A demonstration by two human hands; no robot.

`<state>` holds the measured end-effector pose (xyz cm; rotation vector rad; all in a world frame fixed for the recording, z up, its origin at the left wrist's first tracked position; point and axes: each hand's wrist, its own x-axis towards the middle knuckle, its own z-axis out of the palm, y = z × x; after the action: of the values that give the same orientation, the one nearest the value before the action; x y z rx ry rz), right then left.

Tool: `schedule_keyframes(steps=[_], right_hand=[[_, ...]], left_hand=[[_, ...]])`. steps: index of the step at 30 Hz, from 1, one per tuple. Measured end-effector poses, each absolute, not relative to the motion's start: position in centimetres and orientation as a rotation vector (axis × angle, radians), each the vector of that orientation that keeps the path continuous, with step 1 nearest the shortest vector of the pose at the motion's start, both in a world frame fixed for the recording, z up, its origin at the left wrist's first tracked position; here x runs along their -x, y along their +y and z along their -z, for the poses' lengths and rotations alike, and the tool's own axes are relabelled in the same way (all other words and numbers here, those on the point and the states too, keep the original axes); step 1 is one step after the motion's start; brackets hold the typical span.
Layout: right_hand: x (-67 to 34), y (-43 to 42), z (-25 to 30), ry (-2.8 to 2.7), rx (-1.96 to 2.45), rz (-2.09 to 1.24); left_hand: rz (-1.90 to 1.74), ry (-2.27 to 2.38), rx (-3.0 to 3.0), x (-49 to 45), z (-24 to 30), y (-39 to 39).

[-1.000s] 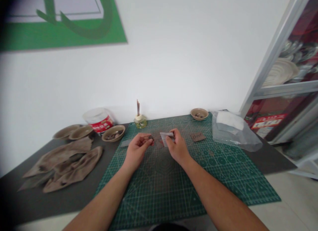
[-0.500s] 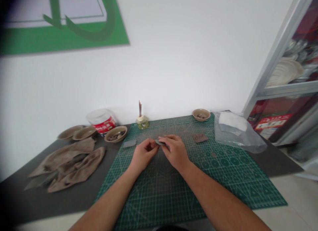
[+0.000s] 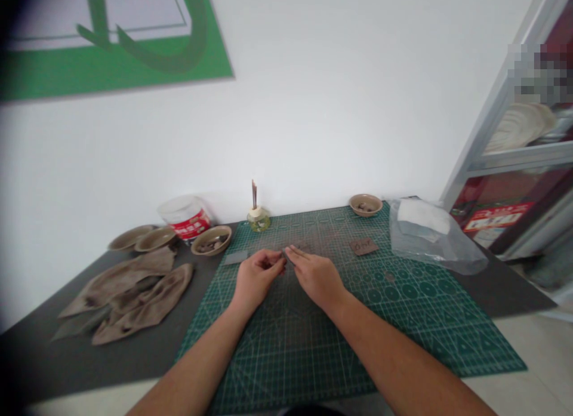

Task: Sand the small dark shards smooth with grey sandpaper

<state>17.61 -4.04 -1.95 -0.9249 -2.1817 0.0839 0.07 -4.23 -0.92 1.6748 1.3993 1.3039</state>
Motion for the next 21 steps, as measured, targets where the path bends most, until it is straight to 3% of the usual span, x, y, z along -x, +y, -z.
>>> schedule_keyframes(steps=[13,21], right_hand=[[-17.40,-4.46,2.01,-2.112,0.897,-0.064],[-17.26,-4.60,1.76,-1.939,0.941,-0.339]], left_hand=[[-1.372,1.266,-1.573,-0.56,0.67,-4.72],[-1.421,1.200,-1.496,-0.99,0.39,-4.85]])
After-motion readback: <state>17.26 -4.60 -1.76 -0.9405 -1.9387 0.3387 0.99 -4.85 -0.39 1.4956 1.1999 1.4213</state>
